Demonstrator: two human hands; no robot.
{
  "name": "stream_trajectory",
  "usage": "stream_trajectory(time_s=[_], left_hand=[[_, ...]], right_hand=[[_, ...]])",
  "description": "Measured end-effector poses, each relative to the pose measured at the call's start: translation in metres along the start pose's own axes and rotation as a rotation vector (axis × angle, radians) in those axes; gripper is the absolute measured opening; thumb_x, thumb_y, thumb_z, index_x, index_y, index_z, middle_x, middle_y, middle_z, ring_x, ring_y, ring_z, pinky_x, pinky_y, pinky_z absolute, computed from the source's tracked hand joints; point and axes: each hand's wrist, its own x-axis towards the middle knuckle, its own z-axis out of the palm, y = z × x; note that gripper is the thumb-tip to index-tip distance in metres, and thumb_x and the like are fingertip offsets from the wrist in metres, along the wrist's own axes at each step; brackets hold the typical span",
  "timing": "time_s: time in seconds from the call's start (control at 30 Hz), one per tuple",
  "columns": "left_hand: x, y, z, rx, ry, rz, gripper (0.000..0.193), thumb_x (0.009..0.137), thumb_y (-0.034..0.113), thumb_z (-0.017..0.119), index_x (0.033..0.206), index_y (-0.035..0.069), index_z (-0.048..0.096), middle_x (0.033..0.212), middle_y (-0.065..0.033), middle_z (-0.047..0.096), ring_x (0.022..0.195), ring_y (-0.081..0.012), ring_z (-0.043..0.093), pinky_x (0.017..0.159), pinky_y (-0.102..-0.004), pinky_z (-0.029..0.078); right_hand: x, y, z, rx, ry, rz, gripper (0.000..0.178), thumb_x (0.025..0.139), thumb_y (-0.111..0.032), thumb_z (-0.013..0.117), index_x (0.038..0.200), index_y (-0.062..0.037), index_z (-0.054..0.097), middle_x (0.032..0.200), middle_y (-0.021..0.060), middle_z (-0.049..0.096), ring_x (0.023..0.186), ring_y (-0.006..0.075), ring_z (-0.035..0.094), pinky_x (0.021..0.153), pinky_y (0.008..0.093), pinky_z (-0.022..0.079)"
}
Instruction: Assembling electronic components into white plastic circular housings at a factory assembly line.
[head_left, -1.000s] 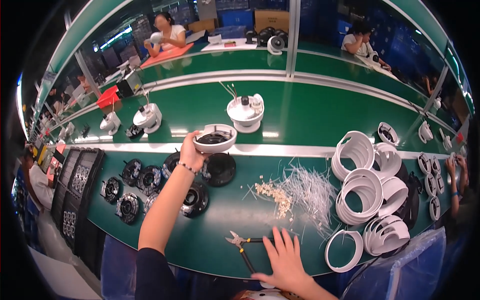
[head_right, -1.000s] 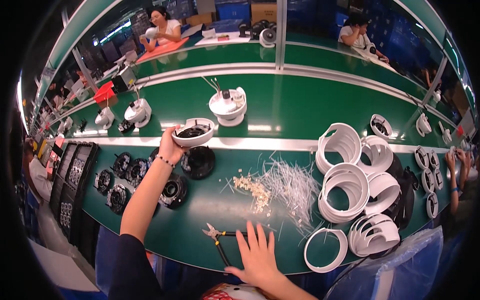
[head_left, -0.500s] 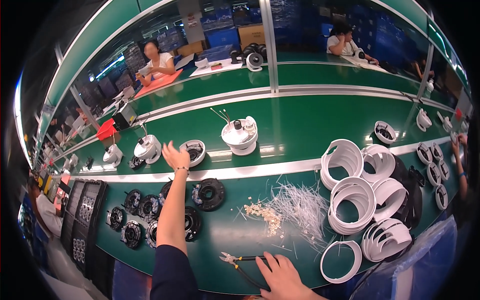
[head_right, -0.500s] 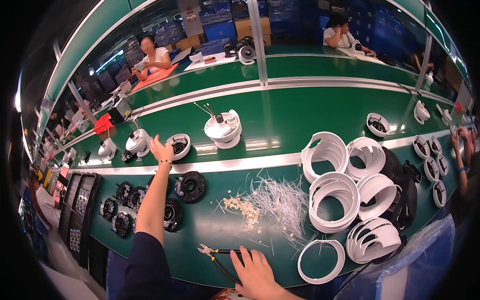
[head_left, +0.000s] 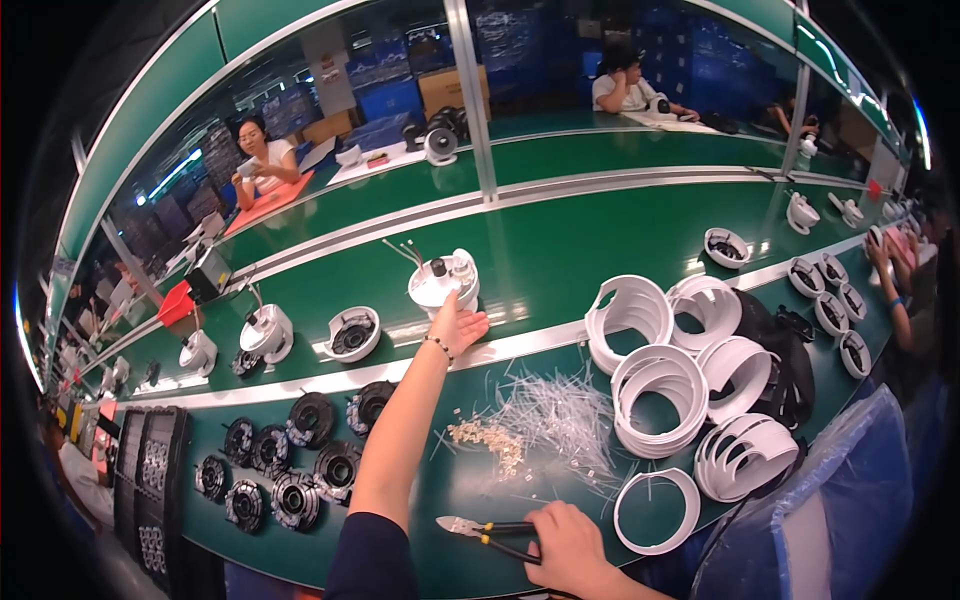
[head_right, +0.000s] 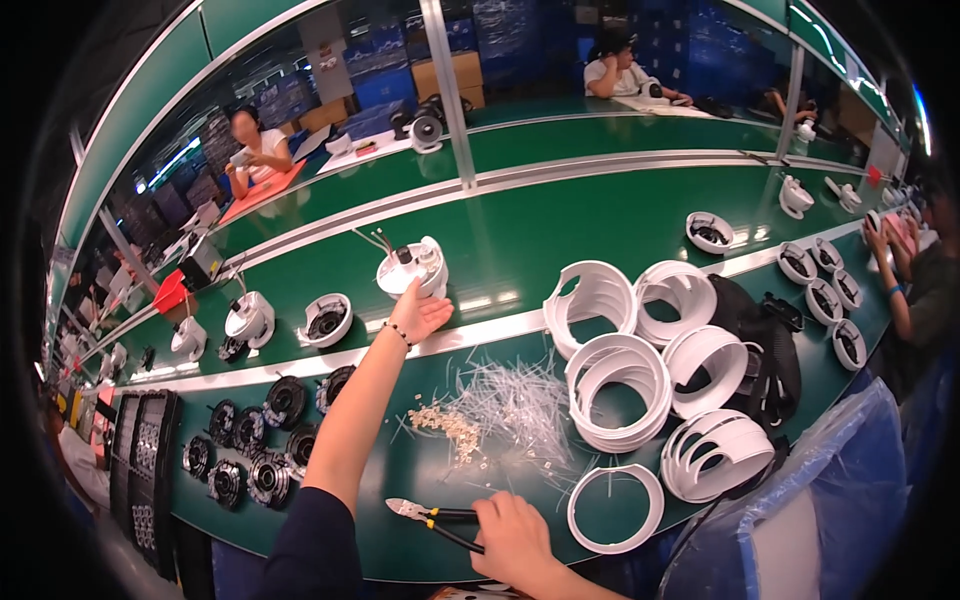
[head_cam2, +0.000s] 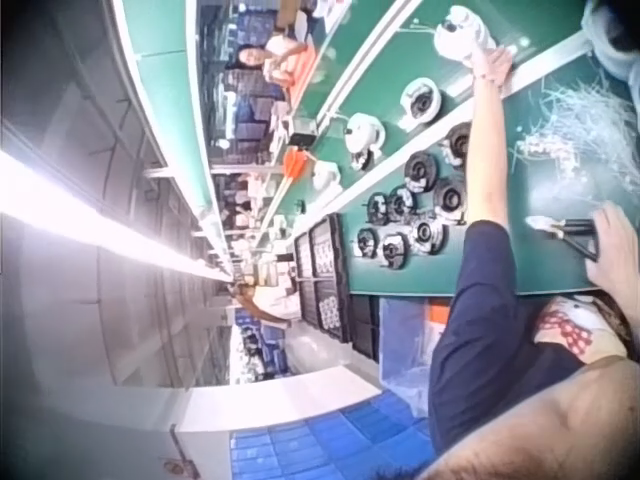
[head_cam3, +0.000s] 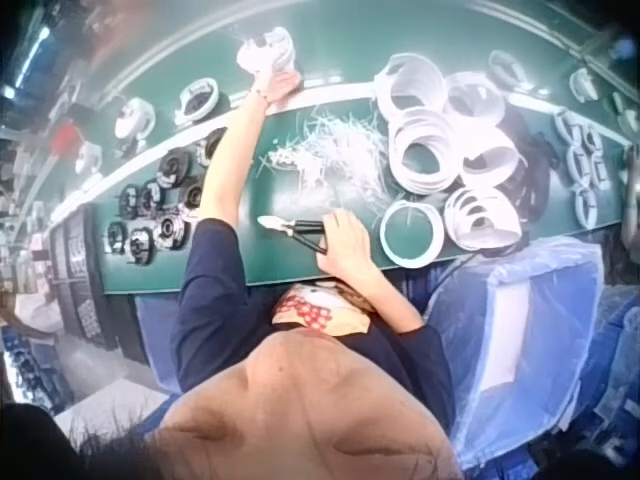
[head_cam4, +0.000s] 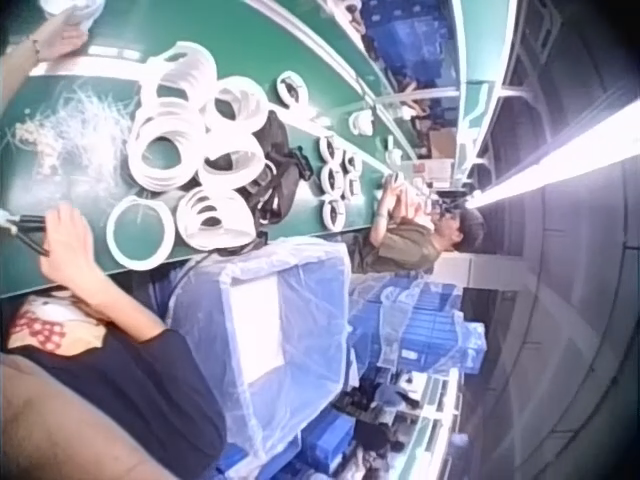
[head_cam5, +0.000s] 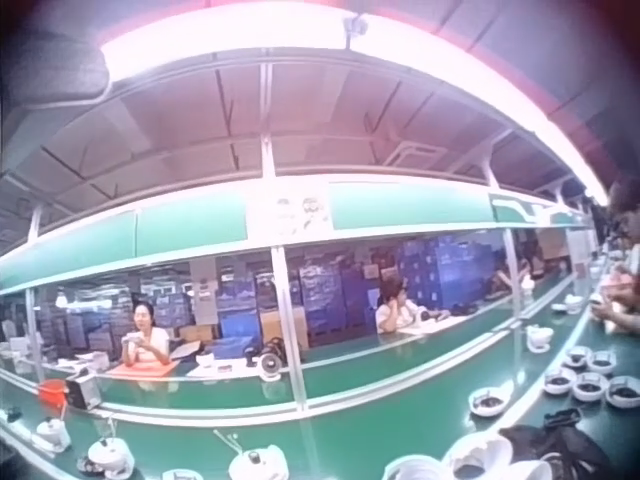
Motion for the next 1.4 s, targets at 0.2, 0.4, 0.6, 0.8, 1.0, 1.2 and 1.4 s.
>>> stream_trajectory(time_s=[0.2, 0.4, 0.6, 0.8, 1.0, 1.2, 1.4], left_hand=[[0.034, -0.010, 0.011, -0.535, 0.048, 0.340, 0.033, 0.077, 0.002, 0.040, 0.108, -0.007, 0.035, 0.102, -0.0193, 0.046, 0.095, -0.0316, 0.049, 0.085, -0.0386, 0.046], [-0.060, -0.008, 0.032, -0.011, -0.199, 0.466, 0.059, 0.064, -0.012, 0.035, 0.119, 0.008, 0.029, 0.109, -0.0141, 0.042, 0.093, -0.0300, 0.051, 0.069, -0.0462, 0.054], [-0.177, 0.008, 0.015, 0.466, -0.488, 0.568, 0.075, 0.057, -0.012, 0.036, 0.128, 0.008, 0.022, 0.118, -0.0139, 0.040, 0.102, -0.0298, 0.049, 0.063, -0.0375, 0.057], [-0.235, 0.017, 0.000, 0.748, -0.576, 0.715, 0.075, 0.055, -0.005, 0.041, 0.128, 0.004, 0.027, 0.123, -0.0098, 0.037, 0.116, -0.0191, 0.034, 0.097, -0.0281, 0.026], [-0.258, 0.019, 0.004, 0.848, -0.606, 0.698, 0.077, 0.056, -0.013, 0.042, 0.129, 0.006, 0.026, 0.124, -0.0103, 0.036, 0.110, -0.0209, 0.041, 0.075, -0.0293, 0.049], [-0.265, 0.017, 0.006, 0.907, -0.650, 0.670, 0.077, 0.057, -0.014, 0.042, 0.129, 0.007, 0.026, 0.125, -0.0091, 0.035, 0.108, -0.0210, 0.042, 0.070, -0.0286, 0.051], [-0.264, 0.017, 0.006, 0.965, -0.702, 0.717, 0.075, 0.058, -0.013, 0.041, 0.129, 0.006, 0.027, 0.125, -0.0093, 0.035, 0.111, -0.0195, 0.040, 0.075, -0.0279, 0.047]], right_hand=[[-0.026, 0.000, -0.031, 0.582, -0.020, 0.286, 0.054, 0.064, -0.012, 0.064, 0.111, -0.0005, 0.041, 0.106, 0.0154, 0.046, 0.093, 0.0250, 0.050, 0.080, 0.0336, 0.040], [-0.034, 0.013, -0.038, 1.282, 0.017, 0.209, 0.058, 0.071, 0.001, 0.057, 0.122, 0.0016, 0.031, 0.107, 0.0123, 0.046, 0.093, 0.0153, 0.048, 0.084, 0.0285, 0.039], [0.003, 0.023, -0.057, 1.639, -0.346, 0.195, 0.060, 0.079, -0.022, 0.050, 0.128, 0.0031, 0.025, 0.112, 0.0167, 0.044, 0.094, 0.0224, 0.050, 0.080, 0.0355, 0.043], [0.033, 0.020, -0.055, 1.783, -0.625, 0.137, 0.059, 0.084, -0.031, 0.042, 0.129, 0.0017, 0.023, 0.114, 0.0176, 0.044, 0.094, 0.0228, 0.051, 0.078, 0.0382, 0.044], [0.037, 0.004, -0.059, 1.588, -0.651, 0.185, 0.069, 0.078, -0.035, 0.048, 0.128, 0.0064, 0.023, 0.114, 0.0207, 0.044, 0.095, 0.0266, 0.052, 0.079, 0.0402, 0.044], [0.034, 0.002, -0.065, 1.546, -0.634, 0.186, 0.066, 0.079, -0.034, 0.047, 0.127, 0.0057, 0.025, 0.114, 0.0208, 0.044, 0.096, 0.0262, 0.051, 0.079, 0.0394, 0.044], [0.034, 0.001, -0.073, 1.539, -0.594, 0.209, 0.044, 0.086, -0.022, 0.043, 0.119, 0.0041, 0.035, 0.094, 0.0101, 0.050, 0.076, 0.0161, 0.053, 0.059, 0.0282, 0.047]])
